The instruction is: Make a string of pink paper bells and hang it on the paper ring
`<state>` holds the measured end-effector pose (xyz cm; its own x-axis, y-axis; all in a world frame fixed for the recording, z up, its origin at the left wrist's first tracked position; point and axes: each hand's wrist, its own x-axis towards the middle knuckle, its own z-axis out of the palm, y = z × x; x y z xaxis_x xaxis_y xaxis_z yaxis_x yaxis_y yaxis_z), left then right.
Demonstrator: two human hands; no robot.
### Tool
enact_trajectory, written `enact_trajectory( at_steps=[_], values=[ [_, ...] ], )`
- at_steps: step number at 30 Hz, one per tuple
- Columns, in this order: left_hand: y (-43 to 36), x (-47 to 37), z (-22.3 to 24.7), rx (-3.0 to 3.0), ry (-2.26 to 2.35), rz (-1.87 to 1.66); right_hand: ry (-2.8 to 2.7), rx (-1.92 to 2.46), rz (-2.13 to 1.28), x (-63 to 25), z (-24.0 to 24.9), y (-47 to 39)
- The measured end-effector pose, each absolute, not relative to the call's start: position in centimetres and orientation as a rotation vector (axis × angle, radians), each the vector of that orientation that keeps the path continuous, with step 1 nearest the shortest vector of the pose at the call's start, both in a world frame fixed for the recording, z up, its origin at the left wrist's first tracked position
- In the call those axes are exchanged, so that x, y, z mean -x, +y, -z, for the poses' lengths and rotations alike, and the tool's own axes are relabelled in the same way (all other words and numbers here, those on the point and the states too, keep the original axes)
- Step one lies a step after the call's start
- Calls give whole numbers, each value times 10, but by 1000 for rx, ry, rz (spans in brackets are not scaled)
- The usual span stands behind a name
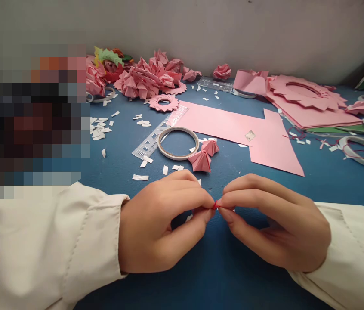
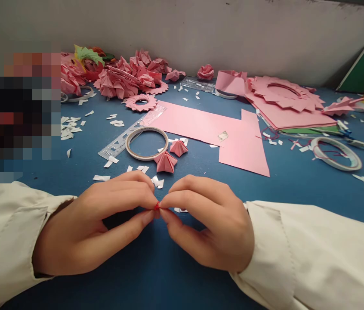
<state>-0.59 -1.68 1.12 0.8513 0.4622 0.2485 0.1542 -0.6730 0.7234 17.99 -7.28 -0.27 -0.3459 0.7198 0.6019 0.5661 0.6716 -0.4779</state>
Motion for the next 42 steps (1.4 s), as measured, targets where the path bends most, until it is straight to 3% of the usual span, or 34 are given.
enact_trajectory(
  at_steps=[42],
  values=[
    [-17, 7, -11, -2330, 519, -534, -2080, 999, -186, -180, -1, -70]
  ],
)
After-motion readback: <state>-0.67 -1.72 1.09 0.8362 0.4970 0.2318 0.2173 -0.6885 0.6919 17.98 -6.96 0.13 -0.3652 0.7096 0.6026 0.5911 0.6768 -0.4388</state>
